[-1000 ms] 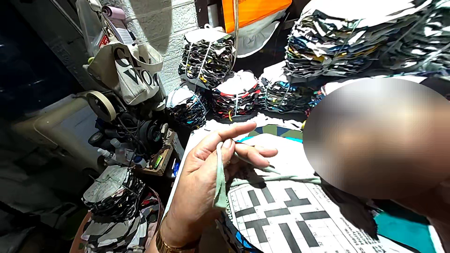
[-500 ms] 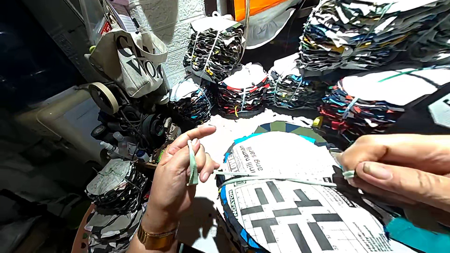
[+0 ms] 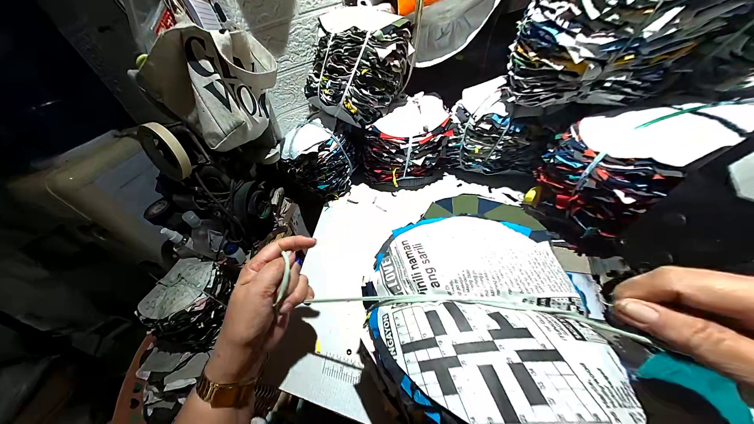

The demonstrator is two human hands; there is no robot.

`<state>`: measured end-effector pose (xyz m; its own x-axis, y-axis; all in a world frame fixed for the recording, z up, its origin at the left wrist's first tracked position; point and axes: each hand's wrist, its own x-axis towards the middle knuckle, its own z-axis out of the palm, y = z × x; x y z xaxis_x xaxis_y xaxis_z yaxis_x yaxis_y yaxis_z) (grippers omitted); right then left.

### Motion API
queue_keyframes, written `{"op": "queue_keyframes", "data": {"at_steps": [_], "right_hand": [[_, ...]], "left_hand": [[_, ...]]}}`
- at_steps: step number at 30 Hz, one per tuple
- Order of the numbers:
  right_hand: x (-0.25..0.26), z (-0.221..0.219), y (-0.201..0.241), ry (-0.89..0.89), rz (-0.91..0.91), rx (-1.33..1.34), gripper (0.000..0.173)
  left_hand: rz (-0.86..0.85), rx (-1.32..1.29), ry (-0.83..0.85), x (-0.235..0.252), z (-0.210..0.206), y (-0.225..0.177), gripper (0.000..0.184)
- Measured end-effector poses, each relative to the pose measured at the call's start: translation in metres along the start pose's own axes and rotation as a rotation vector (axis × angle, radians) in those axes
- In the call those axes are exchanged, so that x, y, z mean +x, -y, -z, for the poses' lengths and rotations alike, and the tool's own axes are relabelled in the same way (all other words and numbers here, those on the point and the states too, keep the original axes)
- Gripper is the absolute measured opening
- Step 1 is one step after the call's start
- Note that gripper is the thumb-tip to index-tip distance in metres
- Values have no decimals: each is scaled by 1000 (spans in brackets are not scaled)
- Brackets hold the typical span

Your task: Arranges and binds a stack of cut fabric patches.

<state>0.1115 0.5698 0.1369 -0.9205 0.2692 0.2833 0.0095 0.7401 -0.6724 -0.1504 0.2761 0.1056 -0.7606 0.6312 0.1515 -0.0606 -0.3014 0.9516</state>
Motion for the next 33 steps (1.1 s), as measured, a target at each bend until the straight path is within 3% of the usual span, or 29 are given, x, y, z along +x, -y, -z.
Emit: {"op": "queue_keyframes", "data": {"at_steps": [3, 7, 13, 15, 18, 22, 27, 30, 33], "right_hand": [[-6, -7, -19, -20, 54, -91, 20], [-3, -8, -14, -76, 93, -145, 27], [1, -6, -7, -93, 158, -197, 33], [3, -11, -13, -128, 183, -155, 31], [4, -15, -16, -127, 169, 3, 26], [1, -16, -9, -127, 49, 105, 25], [0, -15, -1, -145, 3, 28, 14], [-2, -16, 1, -161, 32, -58, 17], [-4, -19, -3, -183, 98, -146, 20]], "left_hand": [[57, -20, -26, -2, 7, 12, 39], [80, 120, 104, -9, -1, 17, 37], [-270, 637, 360, -17, 2, -13, 34], [-366, 707, 434, -16, -3, -15, 26], [-374, 666, 509, -13, -6, -13, 13], [-457, 728, 487, -7, -4, -17, 13], [-654, 961, 389, -2, -8, -37, 15], [-688, 896, 482, 0, -17, -49, 18], [-565, 560, 655, 5, -29, -40, 26]]}}
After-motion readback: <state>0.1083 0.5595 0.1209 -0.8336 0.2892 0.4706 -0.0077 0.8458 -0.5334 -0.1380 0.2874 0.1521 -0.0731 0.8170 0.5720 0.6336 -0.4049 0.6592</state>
